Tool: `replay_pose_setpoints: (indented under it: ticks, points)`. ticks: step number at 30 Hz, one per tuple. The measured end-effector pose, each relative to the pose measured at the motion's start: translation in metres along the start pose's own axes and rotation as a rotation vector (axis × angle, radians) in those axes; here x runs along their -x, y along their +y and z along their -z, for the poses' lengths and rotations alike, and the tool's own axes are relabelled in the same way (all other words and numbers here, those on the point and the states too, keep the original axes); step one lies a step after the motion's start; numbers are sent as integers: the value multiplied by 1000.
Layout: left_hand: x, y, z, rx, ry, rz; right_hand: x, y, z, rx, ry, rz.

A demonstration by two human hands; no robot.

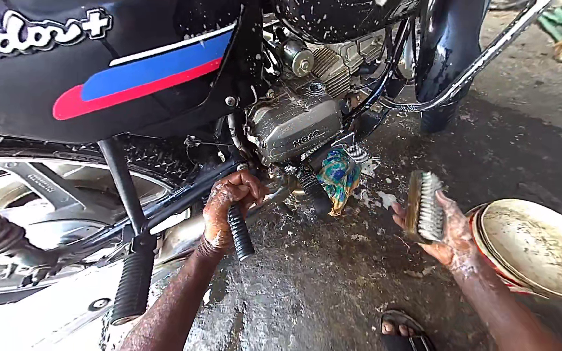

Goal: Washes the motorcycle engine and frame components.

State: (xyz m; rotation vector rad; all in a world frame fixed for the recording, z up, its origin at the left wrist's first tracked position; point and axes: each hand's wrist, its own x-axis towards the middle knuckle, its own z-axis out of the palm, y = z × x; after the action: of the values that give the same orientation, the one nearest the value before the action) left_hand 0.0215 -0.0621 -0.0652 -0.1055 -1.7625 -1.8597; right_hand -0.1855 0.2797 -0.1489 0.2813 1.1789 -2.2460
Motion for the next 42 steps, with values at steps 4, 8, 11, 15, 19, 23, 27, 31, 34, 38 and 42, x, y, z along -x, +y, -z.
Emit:
replay_pose_setpoints:
  ticks: [4,8,11,15,19,23,27,31,34,38,42]
  points:
    - [-16,0,-9,-15,-15,-14,4,-33,-50,38,-434,139]
    - [-7,2,-34,-188,243,-22,4,-62,-113,387,-584,213]
    - [40,-23,-81,-360,550,92,-4,-71,-148,479,-540,315]
    - [79,-68,-142,-538,76,225,-18,-85,-162,696,-595,680]
    - [-5,-99,-192,-855,22,270,-29,-99,-174,1257,-621,1156]
    - [-93,-144,-203,-1221,261,-2,-53,-92,-172,1583,-580,1619]
    - [-110,-160,-210,-1235,183,140,-75,-84,-155,1674,-695,1751]
    - [-103,-180,-212,-1166,260,90,-96,-73,-153,1708,-759,1819]
    - [-101,-179,-213,-1220,269,38,-108,-64,-162,1708,-844,1862]
    - [-104,-179,-216,-1269,262,90,-123,-49,-188,1650,-963,2141]
    - [-89,-186,-215,-1204,122,168,-110,4,-218,1556,-907,2293]
